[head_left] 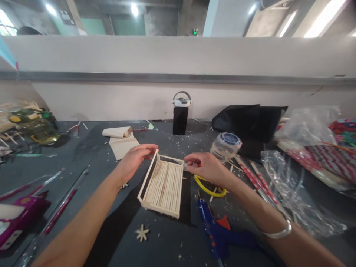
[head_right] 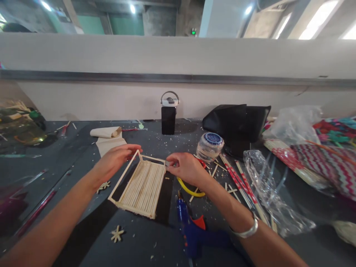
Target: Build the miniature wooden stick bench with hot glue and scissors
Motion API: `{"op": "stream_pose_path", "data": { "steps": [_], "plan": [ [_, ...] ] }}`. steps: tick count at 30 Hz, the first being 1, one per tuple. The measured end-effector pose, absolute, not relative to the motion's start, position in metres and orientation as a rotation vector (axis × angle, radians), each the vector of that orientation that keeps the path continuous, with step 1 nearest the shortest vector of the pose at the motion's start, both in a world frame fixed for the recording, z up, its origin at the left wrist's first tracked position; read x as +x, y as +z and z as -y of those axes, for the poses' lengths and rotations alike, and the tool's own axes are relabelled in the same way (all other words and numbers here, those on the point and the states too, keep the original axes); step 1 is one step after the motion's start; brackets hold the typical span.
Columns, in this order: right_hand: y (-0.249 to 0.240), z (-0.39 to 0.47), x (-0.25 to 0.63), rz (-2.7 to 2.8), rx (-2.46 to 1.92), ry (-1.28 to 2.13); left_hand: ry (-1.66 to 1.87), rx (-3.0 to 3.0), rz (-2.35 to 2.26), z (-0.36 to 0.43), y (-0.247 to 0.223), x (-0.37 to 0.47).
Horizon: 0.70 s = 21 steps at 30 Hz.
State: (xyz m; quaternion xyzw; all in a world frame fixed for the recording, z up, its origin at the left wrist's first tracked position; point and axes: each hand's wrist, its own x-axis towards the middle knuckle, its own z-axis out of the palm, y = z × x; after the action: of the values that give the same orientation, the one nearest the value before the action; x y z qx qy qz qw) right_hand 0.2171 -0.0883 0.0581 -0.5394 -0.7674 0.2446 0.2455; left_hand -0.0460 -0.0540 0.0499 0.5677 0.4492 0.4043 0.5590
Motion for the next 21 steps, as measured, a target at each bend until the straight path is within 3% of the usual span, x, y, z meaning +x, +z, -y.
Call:
{"op": "stream_pose_path", "data": {
  "steps": [9, 21],
  "plan": [
    [0.082, 0.094, 0.193, 2.112, -1.471, 0.331, 0.776, 1.231, -1.0, 0.064, 0.035, -0.036],
    [0.081, 0.073, 0.156, 2.378, -1.532, 0.049, 0.871, 1.083, -0.998, 0.064, 0.024, -0.033]
  ]
}}
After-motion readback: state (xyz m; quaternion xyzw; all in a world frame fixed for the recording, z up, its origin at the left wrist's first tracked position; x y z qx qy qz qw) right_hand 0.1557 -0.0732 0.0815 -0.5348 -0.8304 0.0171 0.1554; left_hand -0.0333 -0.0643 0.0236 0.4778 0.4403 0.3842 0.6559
